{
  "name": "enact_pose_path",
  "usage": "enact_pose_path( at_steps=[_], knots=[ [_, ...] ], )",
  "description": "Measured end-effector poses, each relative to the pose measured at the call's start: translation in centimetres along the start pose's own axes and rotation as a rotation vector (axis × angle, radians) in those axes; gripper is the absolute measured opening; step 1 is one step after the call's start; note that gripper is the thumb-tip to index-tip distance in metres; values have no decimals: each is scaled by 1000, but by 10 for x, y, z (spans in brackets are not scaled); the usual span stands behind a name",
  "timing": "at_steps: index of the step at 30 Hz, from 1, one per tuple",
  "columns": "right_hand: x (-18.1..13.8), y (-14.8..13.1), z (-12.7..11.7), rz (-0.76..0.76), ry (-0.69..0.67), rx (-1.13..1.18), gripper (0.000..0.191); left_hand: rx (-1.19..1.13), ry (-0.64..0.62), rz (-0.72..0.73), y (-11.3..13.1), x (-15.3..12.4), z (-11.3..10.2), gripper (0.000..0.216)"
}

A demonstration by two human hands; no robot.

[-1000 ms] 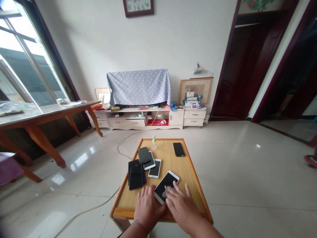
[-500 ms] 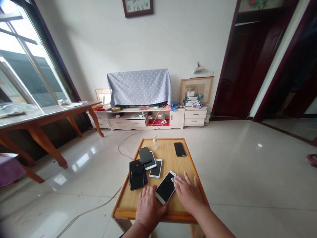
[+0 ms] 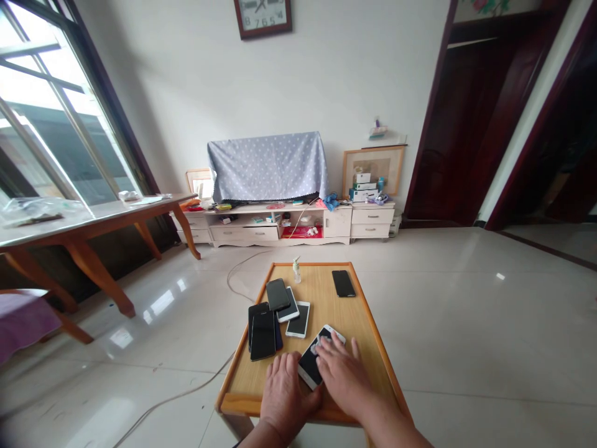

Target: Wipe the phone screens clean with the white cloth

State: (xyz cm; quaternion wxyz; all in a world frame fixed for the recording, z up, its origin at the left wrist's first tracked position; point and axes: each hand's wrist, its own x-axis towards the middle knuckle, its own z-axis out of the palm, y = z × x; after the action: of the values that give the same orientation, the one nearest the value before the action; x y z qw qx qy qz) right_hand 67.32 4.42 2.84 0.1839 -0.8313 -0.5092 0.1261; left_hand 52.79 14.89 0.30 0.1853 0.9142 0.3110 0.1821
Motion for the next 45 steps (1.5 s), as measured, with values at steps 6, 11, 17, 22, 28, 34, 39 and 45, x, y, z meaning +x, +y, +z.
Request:
enact_pose_path(
  at_steps=[6,11,17,22,28,34,39,45],
  knots=[
    [13,-5,0,4,7,12,50,20,-11,-5,1,2,-1,51],
    [10,2,-4,117,35,-18,51,44,10,-11,7,0,-7,49],
    [-11,-7,-3,-90,-62,42,49,37,4,1,4,0,-4,47],
    [-15,19,-19,155,34,-65,51,52,-6,4,3,1,-5,53],
    [-40,-1,-9,-110,-90,51,47,60,-7,-14,11,-1,-11,47],
    [-32,18,-22,117,42,-53,50,78,1,-13,15,-1,-14,51],
    [-39,1,-11,-134,-85,48,48,21,-1,-7,6,0,-6,51],
    [-16,17,-17,128,77,-46,50,33,-9,-4,6,0,-6,53]
  ],
)
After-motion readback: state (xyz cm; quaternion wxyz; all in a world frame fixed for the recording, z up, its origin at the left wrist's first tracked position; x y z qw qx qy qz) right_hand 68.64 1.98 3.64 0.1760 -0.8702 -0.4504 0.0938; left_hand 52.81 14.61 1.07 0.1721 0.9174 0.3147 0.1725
